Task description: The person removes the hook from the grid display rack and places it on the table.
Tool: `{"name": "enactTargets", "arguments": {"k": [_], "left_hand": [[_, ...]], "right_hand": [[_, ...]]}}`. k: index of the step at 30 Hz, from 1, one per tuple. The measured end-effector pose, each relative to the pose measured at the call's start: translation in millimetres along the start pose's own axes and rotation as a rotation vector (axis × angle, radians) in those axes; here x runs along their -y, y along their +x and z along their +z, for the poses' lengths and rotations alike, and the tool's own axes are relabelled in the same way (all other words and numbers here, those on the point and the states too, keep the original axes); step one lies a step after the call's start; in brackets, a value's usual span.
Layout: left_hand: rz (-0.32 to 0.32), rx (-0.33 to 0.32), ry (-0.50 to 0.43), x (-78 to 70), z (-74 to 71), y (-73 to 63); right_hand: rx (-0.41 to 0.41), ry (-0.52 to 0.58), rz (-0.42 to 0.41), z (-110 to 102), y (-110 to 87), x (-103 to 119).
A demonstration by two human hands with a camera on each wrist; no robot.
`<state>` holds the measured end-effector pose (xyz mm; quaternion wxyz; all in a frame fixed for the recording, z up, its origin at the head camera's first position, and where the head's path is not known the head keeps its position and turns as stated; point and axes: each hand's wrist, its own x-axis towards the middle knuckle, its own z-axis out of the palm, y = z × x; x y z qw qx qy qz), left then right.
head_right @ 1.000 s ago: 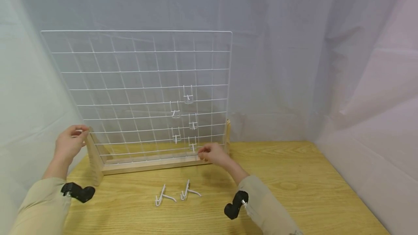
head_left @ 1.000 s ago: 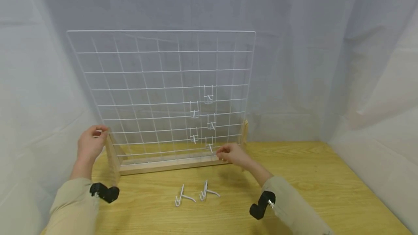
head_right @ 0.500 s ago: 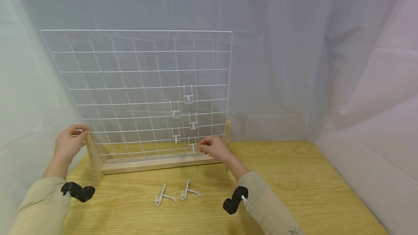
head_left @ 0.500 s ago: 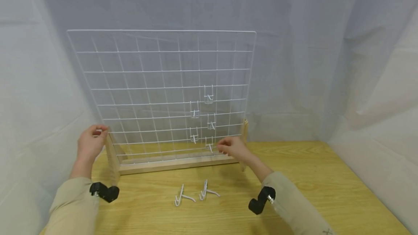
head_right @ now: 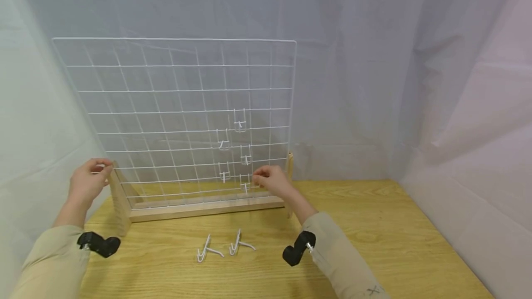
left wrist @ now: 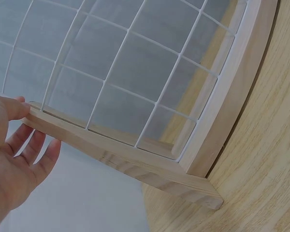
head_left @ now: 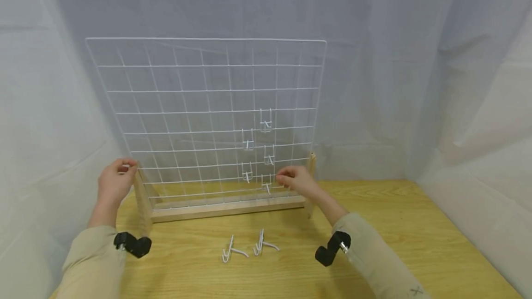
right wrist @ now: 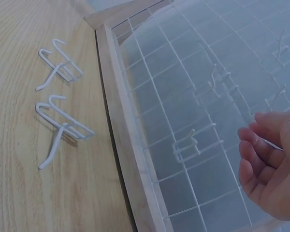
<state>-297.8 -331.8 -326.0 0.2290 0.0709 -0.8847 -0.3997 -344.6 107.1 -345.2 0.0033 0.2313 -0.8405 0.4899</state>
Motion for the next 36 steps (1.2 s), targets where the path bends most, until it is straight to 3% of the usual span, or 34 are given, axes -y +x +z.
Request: {"name": "enactTargets", "arguments": {"k": [11, 20, 36], "left_hand": [[-0.002, 0.001, -0.006, 0.3, 0.1, 0.0], [0.009, -0.003, -0.002, 1.3, 0.5, -0.5], [0.018, -0.009, 0.002, 1.5, 1.8, 0.9]], "right_hand": [[-0.042, -0.063, 0.019, -7, 9.2, 11], [-0.095, 0.011, 0.052, -13, 14.8, 23], [-0.012, 0.037, 0.045, -16, 26.6, 34]]}}
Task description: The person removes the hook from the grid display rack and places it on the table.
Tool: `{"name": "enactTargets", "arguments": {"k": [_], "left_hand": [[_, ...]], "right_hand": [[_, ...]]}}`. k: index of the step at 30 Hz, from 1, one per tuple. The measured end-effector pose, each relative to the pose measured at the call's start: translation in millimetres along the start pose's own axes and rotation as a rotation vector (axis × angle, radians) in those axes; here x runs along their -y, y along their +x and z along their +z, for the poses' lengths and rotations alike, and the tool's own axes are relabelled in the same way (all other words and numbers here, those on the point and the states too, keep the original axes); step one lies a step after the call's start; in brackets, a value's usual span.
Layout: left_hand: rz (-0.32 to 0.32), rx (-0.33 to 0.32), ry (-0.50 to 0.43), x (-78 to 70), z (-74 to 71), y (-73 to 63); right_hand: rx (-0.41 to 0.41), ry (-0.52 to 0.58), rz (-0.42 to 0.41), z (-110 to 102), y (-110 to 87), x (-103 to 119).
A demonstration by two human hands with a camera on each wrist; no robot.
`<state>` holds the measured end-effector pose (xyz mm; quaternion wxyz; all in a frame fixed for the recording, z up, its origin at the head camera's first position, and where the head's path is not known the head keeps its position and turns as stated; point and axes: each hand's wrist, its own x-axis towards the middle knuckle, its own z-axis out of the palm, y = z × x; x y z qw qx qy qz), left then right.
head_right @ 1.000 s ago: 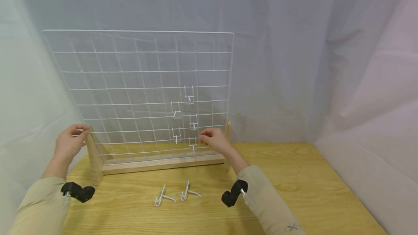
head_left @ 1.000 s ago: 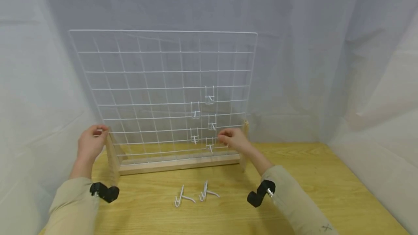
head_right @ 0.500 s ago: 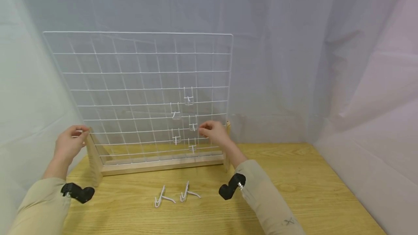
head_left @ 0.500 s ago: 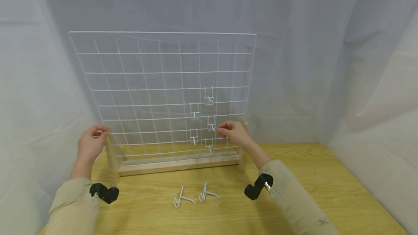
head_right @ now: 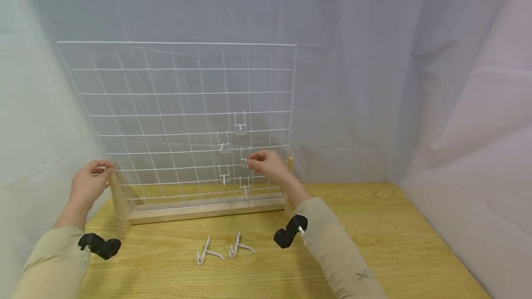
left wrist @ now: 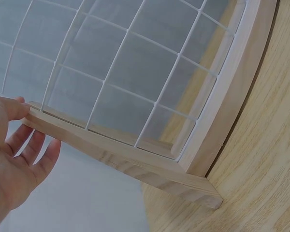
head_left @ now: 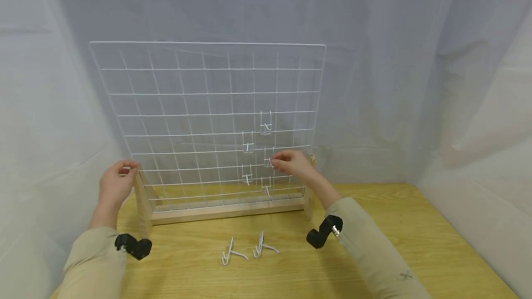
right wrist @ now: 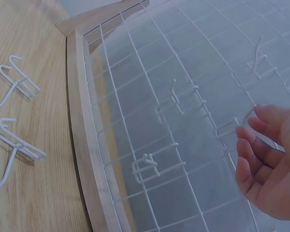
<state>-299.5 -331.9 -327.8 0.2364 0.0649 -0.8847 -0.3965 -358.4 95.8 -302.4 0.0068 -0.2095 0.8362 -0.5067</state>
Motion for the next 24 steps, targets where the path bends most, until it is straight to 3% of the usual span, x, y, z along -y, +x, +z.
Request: {"name": "enactTargets", "arguments": {"k": [9, 24], "left_hand": [[-0.024, 0.006, -0.008, -3.9, 1.3, -0.9], [-0.014, -0.005, -0.001, -1.3, 2.0, 0.9]], "right_hand": [[0.050, 0.053, -0.011, 3.8, 3.6, 2.2], [0.023, 0.077, 0.038, 9.8, 7.8, 4.8]]}}
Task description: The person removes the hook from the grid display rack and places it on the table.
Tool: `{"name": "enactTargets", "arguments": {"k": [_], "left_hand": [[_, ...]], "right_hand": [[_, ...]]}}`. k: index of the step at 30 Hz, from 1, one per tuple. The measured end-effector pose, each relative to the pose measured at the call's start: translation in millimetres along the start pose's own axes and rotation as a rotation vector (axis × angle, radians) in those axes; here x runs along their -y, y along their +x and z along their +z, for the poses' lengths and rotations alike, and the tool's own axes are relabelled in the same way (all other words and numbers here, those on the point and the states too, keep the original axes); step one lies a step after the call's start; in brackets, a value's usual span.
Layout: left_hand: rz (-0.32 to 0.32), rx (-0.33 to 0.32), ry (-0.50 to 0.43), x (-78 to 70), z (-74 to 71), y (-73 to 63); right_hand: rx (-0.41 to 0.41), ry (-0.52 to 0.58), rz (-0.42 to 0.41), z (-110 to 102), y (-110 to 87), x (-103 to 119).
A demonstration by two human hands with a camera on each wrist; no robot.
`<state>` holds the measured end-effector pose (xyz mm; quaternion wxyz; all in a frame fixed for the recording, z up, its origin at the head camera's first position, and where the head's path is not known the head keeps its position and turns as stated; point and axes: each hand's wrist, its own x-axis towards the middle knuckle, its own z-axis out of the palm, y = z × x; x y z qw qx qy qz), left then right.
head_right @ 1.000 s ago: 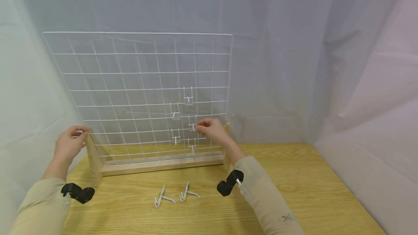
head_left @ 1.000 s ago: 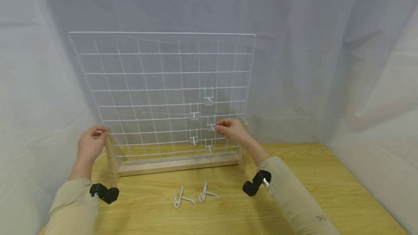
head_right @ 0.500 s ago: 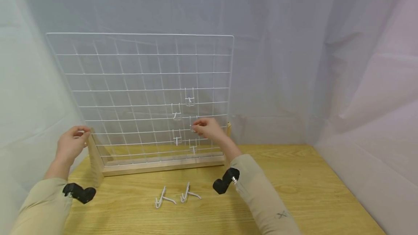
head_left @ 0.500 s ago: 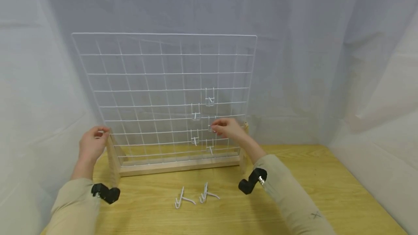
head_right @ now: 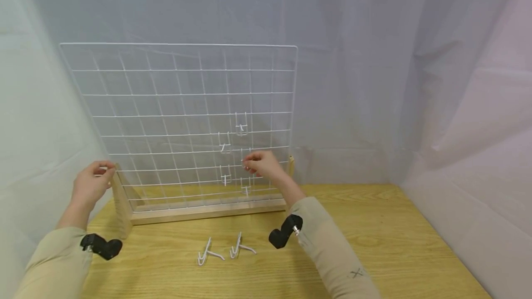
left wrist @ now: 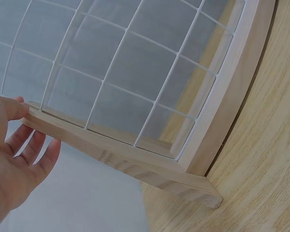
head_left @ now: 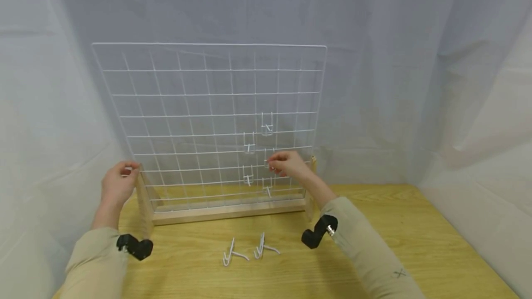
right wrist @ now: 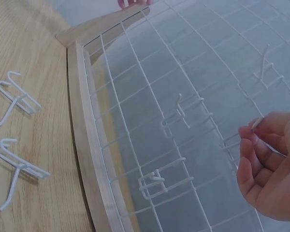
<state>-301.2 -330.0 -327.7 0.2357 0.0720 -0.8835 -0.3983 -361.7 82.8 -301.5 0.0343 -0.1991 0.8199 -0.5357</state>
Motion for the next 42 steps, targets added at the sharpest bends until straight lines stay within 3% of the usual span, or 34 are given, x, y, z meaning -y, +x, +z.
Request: {"name": "enactTargets", "arguments": {"k": [19, 29, 35, 42], "left_hand": [[0.000, -0.007, 0.001, 3.1, 4.4, 4.8], [-0.011, -0.001, 0.015, 3.6, 2.9, 4.9], [-0.017, 0.000, 0.014, 3.3, 2.6, 5.3], [-0.002, -0.001, 0.016, 2.2, 2.1, 4.7]], "right_hand": [[-0.059, 0.050, 0.009, -5, -2.9, 2], [-0.060, 0.018, -0.034, -13, -13.9, -1], [-0.067, -0.039, -0.026, -19, -19.5, -8], [-0.063, -0.028, -0.011, -23, -26.0, -15]]}}
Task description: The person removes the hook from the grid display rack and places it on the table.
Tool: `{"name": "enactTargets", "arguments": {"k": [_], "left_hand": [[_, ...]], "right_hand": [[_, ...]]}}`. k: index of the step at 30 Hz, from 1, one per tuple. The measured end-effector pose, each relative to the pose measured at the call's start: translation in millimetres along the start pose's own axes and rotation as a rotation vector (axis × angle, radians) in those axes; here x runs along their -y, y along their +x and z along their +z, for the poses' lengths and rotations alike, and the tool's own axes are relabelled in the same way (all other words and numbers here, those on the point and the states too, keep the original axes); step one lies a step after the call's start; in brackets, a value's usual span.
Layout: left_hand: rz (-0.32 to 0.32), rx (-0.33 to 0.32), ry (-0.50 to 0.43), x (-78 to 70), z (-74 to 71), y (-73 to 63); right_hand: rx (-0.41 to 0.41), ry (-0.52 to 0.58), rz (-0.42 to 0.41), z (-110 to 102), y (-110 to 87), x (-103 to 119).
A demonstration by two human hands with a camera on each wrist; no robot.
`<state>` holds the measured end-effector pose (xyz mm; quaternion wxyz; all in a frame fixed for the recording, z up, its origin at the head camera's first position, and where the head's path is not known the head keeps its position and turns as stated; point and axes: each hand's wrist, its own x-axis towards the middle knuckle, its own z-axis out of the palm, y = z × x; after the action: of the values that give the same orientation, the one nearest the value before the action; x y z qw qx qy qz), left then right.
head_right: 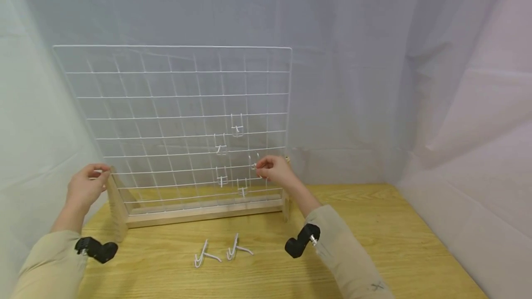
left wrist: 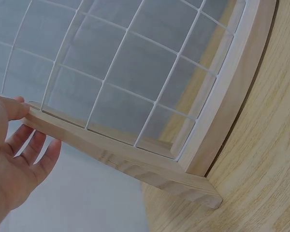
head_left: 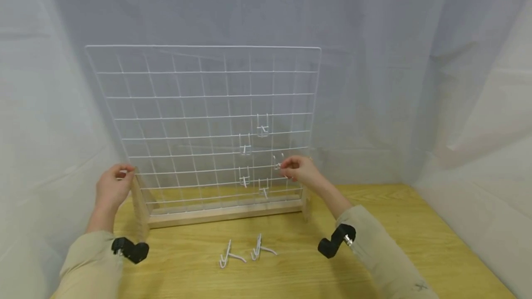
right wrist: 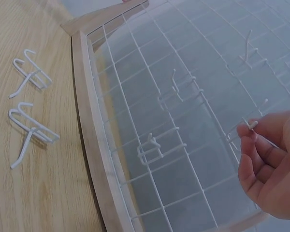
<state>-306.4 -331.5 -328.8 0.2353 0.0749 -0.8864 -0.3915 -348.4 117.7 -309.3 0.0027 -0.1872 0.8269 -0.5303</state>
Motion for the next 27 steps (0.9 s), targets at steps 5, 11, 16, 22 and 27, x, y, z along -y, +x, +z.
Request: {"name": "enactTargets", "arguments": {"k": [5, 11, 16, 22, 27], "left_hand": [[0.011, -0.012, -0.002, 0.3, -0.5, -0.4], [0.015, -0.015, 0.004, 2.3, -3.6, -1.2], [0.009, -0.006, 0.001, 2.1, -6.1, -1.5], [0.005, -0.013, 0.000, -0.2, -5.9, -3.0], [0.013, -0.018, 0.004, -0.7, -5.8, -4.4]], "right_hand": [[0.002, 0.001, -0.034, -4, -2.8, -7], [0.025, 0.010, -0.041, -5, -6.2, -13], [0.034, 0.002, -0.035, -6, -7.9, -16], [0.056, -0.020, -0.070, -6, -11.1, -21], [0.084, -0.008, -0.058, -4, -14.7, -29]]}}
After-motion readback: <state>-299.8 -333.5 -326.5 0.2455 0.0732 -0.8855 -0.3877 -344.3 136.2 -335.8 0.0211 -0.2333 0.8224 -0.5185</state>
